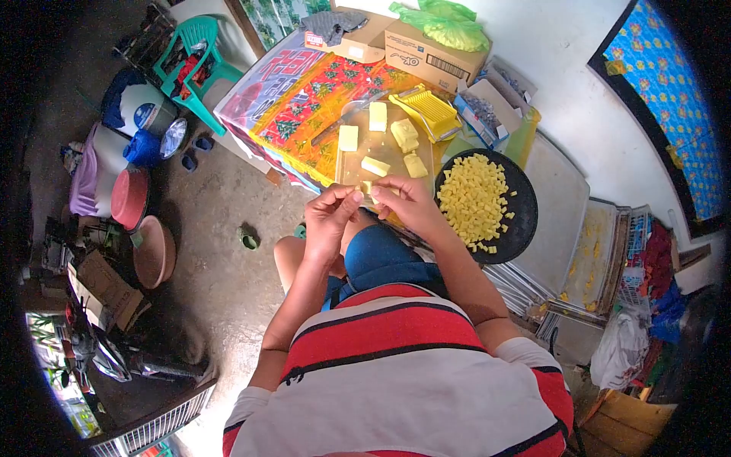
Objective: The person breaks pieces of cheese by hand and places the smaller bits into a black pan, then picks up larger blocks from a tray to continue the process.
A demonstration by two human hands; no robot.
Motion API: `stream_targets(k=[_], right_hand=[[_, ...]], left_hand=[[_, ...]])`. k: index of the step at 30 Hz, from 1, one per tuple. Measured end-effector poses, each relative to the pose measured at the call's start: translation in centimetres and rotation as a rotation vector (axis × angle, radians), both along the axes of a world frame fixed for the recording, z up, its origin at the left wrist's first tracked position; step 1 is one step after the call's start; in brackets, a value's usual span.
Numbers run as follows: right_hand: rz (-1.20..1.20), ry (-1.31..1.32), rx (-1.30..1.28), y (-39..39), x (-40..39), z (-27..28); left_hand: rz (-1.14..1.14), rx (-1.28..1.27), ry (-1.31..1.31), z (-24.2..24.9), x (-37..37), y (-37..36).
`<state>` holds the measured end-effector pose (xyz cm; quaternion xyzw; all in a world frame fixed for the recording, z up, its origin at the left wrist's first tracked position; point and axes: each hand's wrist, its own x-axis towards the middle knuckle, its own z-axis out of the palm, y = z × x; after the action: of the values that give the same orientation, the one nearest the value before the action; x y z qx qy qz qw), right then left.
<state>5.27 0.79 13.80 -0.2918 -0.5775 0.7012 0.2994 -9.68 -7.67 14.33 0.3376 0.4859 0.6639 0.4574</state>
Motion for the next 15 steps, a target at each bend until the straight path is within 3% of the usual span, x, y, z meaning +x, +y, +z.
stream_targets(k=[6, 15], right_hand=[[-0.006, -0.059, 0.096, -0.1, 0.0, 0.2], [-0.025, -0.051, 0.188, -0.7, 0.1, 1.2]], left_hand=[[0.051, 0.077, 0.175, -1.4, 0.1, 0.2], [0.034, 0.126, 0.123, -1.2, -0.1, 0.2]])
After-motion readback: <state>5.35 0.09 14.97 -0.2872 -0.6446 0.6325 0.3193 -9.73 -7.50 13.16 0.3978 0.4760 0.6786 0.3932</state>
